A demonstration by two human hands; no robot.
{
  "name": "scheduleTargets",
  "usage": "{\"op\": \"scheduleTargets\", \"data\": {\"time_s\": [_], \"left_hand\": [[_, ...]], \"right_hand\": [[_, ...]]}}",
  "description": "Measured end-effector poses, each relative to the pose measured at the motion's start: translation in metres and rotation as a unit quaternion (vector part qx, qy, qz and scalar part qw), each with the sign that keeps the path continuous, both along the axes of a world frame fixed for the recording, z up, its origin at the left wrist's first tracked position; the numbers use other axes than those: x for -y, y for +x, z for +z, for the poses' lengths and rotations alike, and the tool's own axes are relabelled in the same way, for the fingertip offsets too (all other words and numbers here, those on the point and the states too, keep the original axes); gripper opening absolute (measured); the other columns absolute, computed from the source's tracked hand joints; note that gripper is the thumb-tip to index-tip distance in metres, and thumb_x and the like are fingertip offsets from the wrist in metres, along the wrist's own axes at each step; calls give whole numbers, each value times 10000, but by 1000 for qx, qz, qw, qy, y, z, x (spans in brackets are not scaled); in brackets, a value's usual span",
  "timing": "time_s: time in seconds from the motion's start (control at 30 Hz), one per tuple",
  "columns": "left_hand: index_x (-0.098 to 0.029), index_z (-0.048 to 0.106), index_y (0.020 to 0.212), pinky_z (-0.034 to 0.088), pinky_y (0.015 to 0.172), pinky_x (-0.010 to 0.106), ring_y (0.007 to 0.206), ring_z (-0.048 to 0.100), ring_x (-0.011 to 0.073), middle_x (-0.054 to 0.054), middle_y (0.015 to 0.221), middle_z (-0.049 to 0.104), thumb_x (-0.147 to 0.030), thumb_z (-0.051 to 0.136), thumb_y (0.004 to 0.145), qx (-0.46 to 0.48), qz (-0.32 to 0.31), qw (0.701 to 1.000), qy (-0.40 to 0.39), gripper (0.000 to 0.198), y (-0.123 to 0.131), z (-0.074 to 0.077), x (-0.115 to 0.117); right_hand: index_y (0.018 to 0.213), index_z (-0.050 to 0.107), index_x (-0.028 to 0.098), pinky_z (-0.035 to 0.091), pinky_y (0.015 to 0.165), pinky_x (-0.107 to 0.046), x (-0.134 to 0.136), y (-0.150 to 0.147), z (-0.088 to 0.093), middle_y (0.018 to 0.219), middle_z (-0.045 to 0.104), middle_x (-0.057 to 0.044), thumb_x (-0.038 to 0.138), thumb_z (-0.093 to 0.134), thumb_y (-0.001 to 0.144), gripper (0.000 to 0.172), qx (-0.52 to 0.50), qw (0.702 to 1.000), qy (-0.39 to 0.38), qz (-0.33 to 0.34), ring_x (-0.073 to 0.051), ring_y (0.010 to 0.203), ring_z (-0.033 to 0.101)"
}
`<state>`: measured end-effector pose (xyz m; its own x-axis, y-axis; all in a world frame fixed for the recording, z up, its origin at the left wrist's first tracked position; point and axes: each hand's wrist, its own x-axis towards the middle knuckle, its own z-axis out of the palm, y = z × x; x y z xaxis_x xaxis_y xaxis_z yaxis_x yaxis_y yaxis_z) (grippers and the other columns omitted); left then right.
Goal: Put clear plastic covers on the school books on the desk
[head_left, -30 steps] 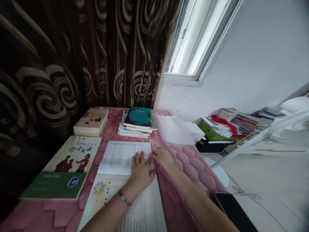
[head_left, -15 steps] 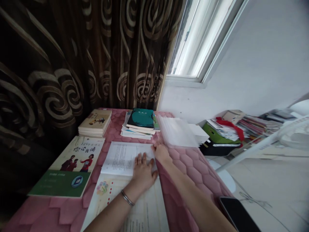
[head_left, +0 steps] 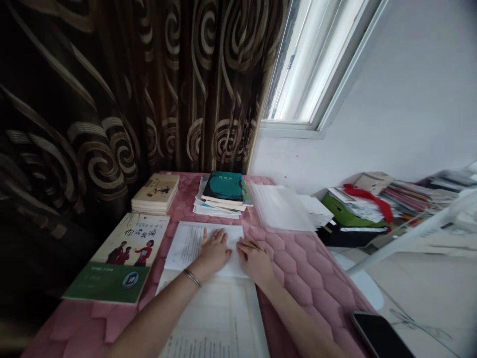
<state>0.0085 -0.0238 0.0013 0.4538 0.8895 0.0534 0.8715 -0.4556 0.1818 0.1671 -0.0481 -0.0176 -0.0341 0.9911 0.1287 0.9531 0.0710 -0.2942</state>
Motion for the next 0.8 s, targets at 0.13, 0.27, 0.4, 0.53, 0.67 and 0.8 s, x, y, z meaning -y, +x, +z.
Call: {"op": "scheduleTargets", "data": {"time_s": [0.13,0.27,0.4,0.53,0.67,0.8], "left_hand": [[-164,370,1456,21,1156,605,1429,280,274,126,1545,317,-365,333,957,-37,7,999,-19,540,-41,4,-21],[-170,363,1459,-7,1160,578,1427,290,250,124,1544,309,-343,334,956,-64,55,996,-41,533,-81,6,-32],[-190,369,1458,-20,1174,527,1423,300,219,102,1544,315,-315,322,961,-55,53,997,-27,514,-96,-2,-34],[-187,401,1444,-50,1174,520,1407,332,227,116,1521,366,-313,301,964,-42,43,998,20,506,-95,-12,-31],[-225,432,1429,-112,1155,539,1401,344,243,116,1513,381,-259,293,960,-38,20,998,37,491,-97,-18,-30],[-200,426,1433,-136,1160,511,1402,344,233,121,1511,381,-264,306,961,-31,26,998,39,492,-99,-17,-30]], "right_hand": [[1116,700,305,414,962,-360,0,1,-1,1321,610,28,288,430,952,317,6,1000,13,4,-201,1209,521],[1101,703,282,410,959,-347,0,1,5,1317,614,3,263,410,955,328,22,1000,-3,6,-203,1209,525],[1117,685,152,362,1023,-406,-10,-24,19,1281,627,-124,281,362,970,378,58,998,-19,12,-269,1266,480],[1442,379,65,203,1143,-482,-32,-82,25,1511,364,-163,347,267,996,540,15,994,-43,103,-274,1424,268],[1513,207,98,101,1161,-550,-50,-126,18,1564,242,-127,466,161,997,635,-46,980,-87,170,-247,1461,163],[1503,224,54,61,1165,-542,-53,-125,10,1564,214,-168,514,145,985,697,-31,986,-96,132,-261,1464,141]]}}
